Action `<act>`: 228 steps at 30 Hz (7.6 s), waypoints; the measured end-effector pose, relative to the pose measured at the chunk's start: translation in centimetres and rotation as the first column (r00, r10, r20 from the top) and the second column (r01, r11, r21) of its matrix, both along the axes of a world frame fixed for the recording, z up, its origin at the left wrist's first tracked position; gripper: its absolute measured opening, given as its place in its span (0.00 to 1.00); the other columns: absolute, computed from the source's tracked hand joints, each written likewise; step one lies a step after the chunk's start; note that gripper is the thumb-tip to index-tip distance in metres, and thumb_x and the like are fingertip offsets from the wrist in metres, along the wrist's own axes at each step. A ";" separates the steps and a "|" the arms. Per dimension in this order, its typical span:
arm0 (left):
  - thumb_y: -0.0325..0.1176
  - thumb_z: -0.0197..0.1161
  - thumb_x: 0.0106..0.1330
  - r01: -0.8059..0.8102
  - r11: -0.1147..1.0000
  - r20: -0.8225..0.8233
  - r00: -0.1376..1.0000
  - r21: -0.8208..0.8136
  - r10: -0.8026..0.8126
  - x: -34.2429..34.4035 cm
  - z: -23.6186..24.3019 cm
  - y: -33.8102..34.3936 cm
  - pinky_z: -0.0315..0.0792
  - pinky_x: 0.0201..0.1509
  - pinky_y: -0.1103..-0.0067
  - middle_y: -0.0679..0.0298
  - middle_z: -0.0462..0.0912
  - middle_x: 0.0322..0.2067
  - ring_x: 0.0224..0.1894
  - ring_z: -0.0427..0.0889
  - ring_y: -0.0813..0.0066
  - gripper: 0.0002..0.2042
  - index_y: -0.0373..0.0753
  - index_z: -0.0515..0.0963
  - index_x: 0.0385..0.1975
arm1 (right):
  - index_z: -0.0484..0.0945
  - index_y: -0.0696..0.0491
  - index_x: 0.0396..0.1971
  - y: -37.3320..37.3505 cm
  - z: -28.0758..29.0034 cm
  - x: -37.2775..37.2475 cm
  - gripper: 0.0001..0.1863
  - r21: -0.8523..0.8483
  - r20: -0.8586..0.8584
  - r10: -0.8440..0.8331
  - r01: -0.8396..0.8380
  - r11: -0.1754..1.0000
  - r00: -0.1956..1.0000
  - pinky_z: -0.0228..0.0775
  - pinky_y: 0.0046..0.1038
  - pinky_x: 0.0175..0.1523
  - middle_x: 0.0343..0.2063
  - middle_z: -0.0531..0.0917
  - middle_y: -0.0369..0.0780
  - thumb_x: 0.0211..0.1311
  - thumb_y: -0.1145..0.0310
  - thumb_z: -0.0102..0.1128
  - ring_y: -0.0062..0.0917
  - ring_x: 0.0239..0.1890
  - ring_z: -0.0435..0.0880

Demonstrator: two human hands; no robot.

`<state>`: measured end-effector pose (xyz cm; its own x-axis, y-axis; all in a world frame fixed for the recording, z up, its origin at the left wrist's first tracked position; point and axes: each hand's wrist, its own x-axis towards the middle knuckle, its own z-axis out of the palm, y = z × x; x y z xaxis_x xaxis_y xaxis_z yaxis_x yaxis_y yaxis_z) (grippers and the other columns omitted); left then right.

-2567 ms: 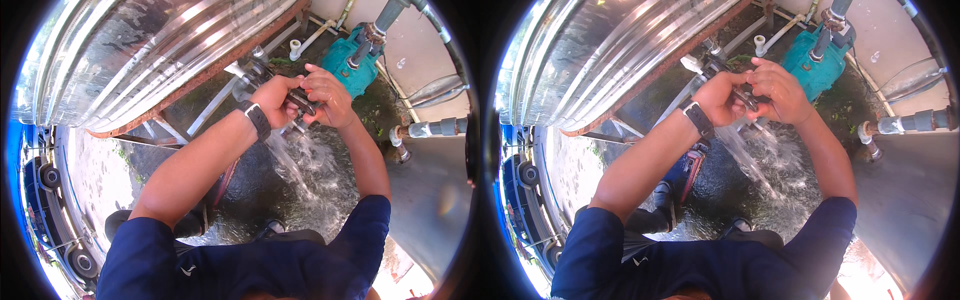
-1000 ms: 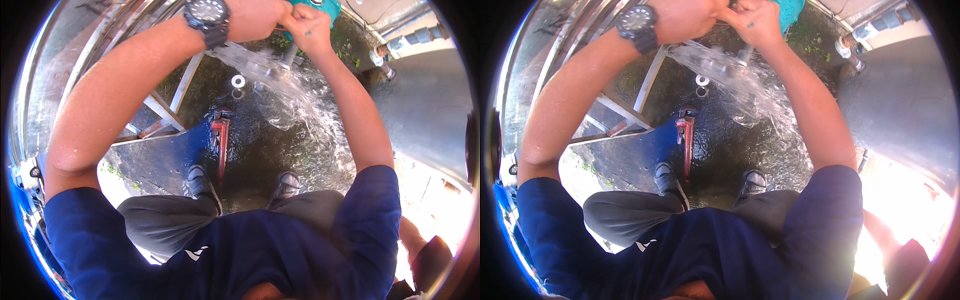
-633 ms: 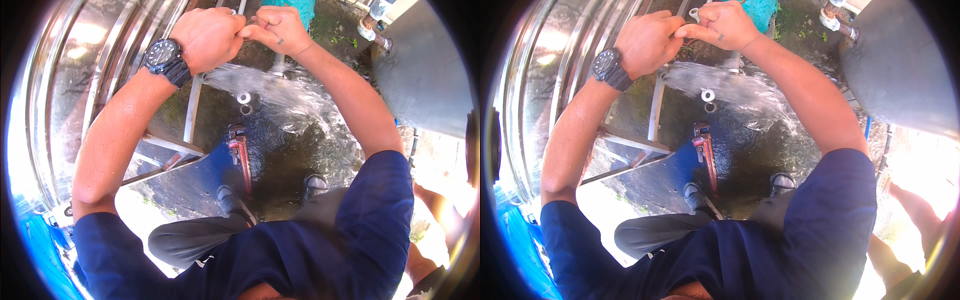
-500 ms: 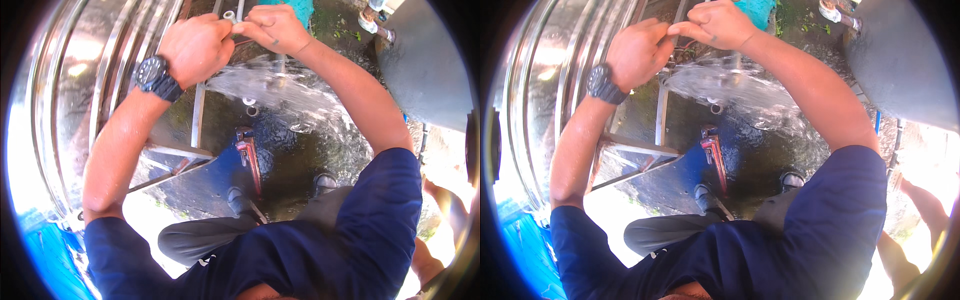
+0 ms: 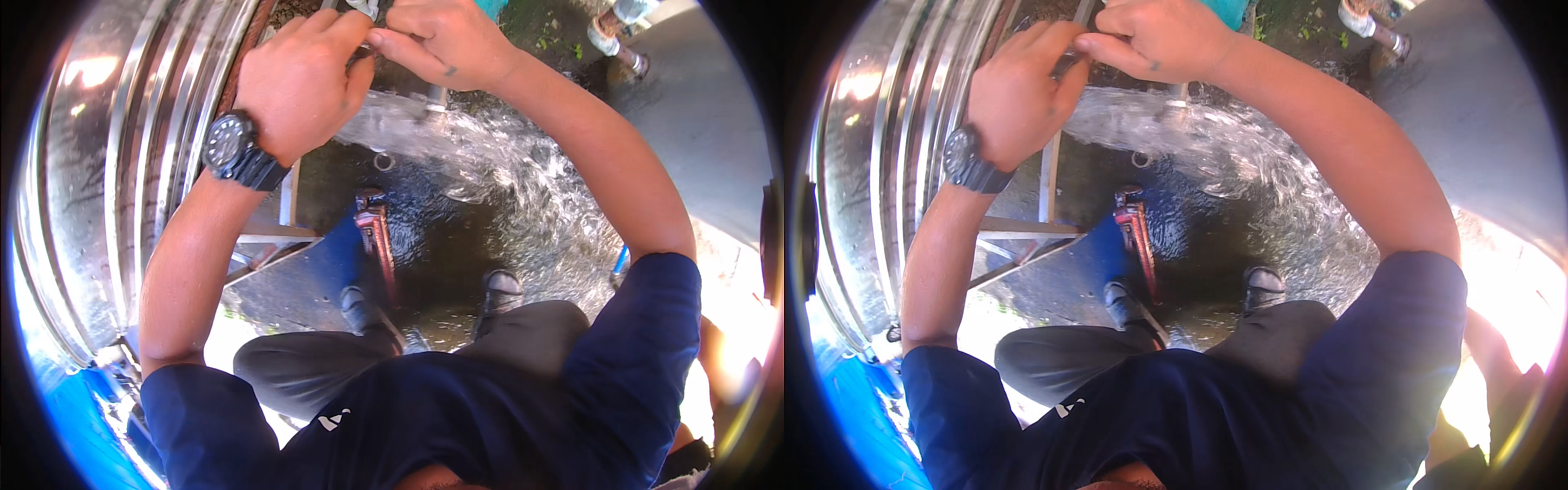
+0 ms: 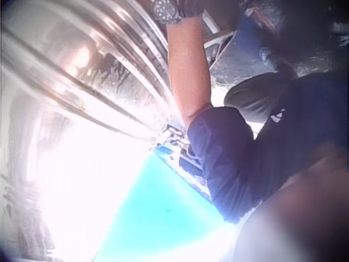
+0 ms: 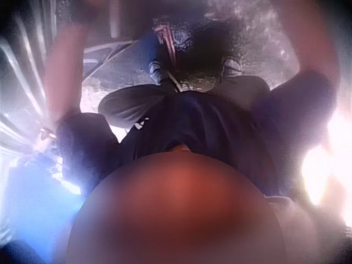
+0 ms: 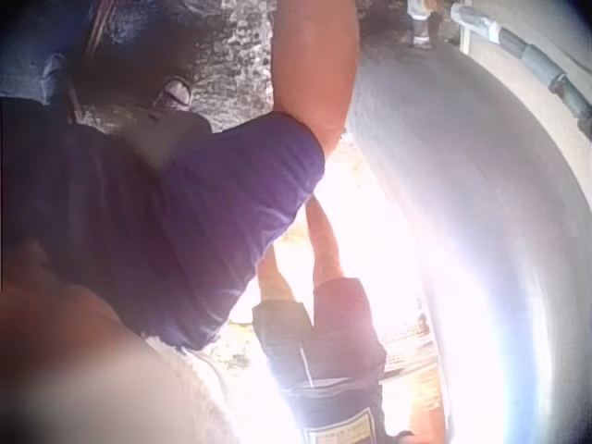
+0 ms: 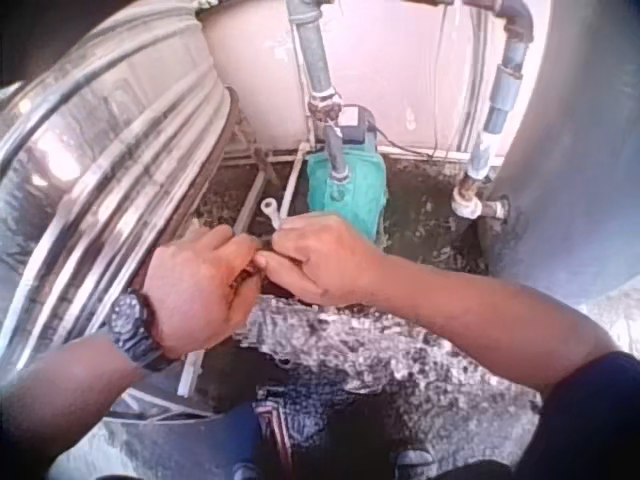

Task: The person uses a pipe wrench to tighten a fitting on a water pipe connected to a large metal tank. Water leaks from the joint during the process. The person then uses a screwdriver to adjust a valve on the pipe.

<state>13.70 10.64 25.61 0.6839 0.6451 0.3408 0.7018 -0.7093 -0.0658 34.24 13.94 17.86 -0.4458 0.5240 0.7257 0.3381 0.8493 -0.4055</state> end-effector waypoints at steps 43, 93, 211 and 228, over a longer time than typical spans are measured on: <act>0.47 0.40 0.77 0.792 0.149 -0.517 -0.515 -0.592 0.683 5.3 -4.3 2.1 0.64 0.30 0.74 0.71 0.64 0.20 0.23 0.63 0.76 0.17 0.43 0.68 0.30 | 0.86 0.52 0.32 4.9 -0.9 -6.8 0.13 -0.825 0.561 0.389 0.535 0.184 0.731 0.77 0.45 0.41 0.35 0.86 0.45 0.63 0.60 0.57 0.40 0.37 0.85; 0.53 0.38 0.81 0.717 0.218 -0.446 -0.611 -0.662 0.654 -0.4 -10.8 5.8 0.67 0.37 0.64 0.62 0.70 0.23 0.28 0.69 0.66 0.22 0.43 0.62 0.30 | 0.86 0.53 0.50 4.2 1.7 -6.1 0.31 -0.763 0.642 0.168 0.645 0.041 0.748 0.79 0.43 0.57 0.49 0.88 0.44 0.69 0.38 0.56 0.39 0.54 0.87; 0.51 0.47 0.74 0.614 0.175 -0.243 -0.535 -0.770 0.809 -6.4 -20.7 8.7 0.72 0.47 0.60 0.67 0.84 0.45 0.47 0.77 0.64 0.19 0.46 0.78 0.50 | 0.78 0.45 0.50 -4.1 -6.0 -2.8 0.19 -0.684 0.491 -0.044 0.417 0.599 0.870 0.82 0.46 0.42 0.37 0.86 0.46 0.77 0.48 0.48 0.46 0.40 0.87; 0.54 0.68 0.61 -0.532 0.013 -0.209 0.354 -0.847 0.912 -4.3 -18.6 6.3 0.79 0.59 0.73 0.64 0.87 0.51 0.53 0.85 0.70 0.32 0.43 0.75 0.62 | 0.87 0.54 0.33 -3.9 -3.7 -0.6 0.25 -0.909 0.388 -0.180 0.407 0.086 0.904 0.78 0.39 0.37 0.21 0.84 0.44 0.64 0.43 0.67 0.38 0.27 0.87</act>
